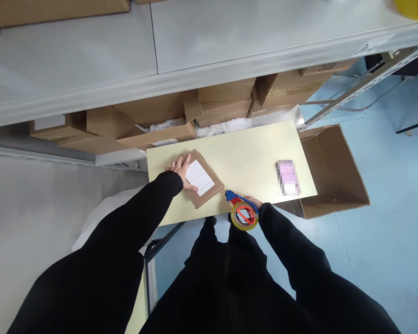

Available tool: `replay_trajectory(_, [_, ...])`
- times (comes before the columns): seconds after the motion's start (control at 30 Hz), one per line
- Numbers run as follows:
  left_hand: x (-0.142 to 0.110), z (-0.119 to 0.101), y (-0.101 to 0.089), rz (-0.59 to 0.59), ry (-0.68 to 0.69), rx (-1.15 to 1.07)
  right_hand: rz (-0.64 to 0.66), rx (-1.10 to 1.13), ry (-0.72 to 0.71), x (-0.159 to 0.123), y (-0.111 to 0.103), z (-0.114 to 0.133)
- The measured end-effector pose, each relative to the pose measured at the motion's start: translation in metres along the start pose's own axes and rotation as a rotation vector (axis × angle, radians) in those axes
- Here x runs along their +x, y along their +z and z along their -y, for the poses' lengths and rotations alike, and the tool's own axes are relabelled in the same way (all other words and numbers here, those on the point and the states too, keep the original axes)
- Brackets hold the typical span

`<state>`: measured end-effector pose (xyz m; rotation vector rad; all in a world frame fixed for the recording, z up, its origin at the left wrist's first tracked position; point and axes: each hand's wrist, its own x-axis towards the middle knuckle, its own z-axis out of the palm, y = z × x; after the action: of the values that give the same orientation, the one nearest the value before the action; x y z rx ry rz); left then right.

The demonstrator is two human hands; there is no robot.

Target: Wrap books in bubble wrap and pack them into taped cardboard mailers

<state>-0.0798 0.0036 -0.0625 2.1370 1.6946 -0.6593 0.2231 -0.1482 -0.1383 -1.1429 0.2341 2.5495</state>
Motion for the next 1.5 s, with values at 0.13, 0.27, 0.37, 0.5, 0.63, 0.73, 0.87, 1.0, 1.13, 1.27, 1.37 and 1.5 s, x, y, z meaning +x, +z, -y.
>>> replay_trajectory(0.13, [-0.006, -0.002, 0.010, -0.065, -0.104, -0.065, -0.068, 0.029, -0.068, 0.013, 0.014, 0.013])
replay_trajectory(0.27, [-0.016, -0.005, 0.026, -0.114, -0.340, -0.140, -0.074, 0.005, -0.173, 0.030, 0.032, 0.055])
replay_trajectory(0.37, [-0.023, 0.001, 0.025, -0.046, -0.334, -0.137, -0.082, -0.067, -0.167, 0.036, 0.045, 0.093])
replay_trajectory(0.5, [-0.018, 0.011, -0.003, -0.109, -0.063, 0.044, -0.113, -0.134, -0.110, 0.037, 0.054, 0.128])
replay_trajectory(0.63, [0.009, 0.010, -0.028, -0.043, 0.446, 0.167, -0.130, -0.176, -0.021, 0.039, 0.057, 0.140])
replay_trajectory(0.73, [0.026, 0.009, -0.028, 0.014, 0.529, 0.145, -0.120, -0.184, -0.027, 0.038, 0.053, 0.139])
replay_trajectory(0.87, [0.031, 0.010, -0.019, 0.057, 0.434, 0.110, -0.101, -0.152, -0.172, 0.030, 0.046, 0.128])
replay_trajectory(1.0, [0.027, 0.008, -0.019, 0.046, 0.416, 0.122, -0.155, -0.147, -0.238, 0.019, 0.035, 0.111])
replay_trajectory(1.13, [0.027, 0.010, -0.021, 0.056, 0.428, 0.121, -0.159, -0.163, -0.212, 0.005, 0.008, 0.079])
replay_trajectory(1.27, [0.022, 0.007, -0.019, 0.050, 0.419, 0.066, -0.155, -0.137, -0.236, -0.009, -0.014, 0.046])
replay_trajectory(1.37, [0.007, -0.007, -0.010, 0.022, 0.241, 0.008, -0.140, -0.110, -0.256, -0.010, -0.007, 0.050])
replay_trajectory(1.5, [-0.017, -0.028, 0.007, -0.048, -0.086, -0.109, -0.117, -0.127, -0.206, -0.002, 0.017, 0.086])
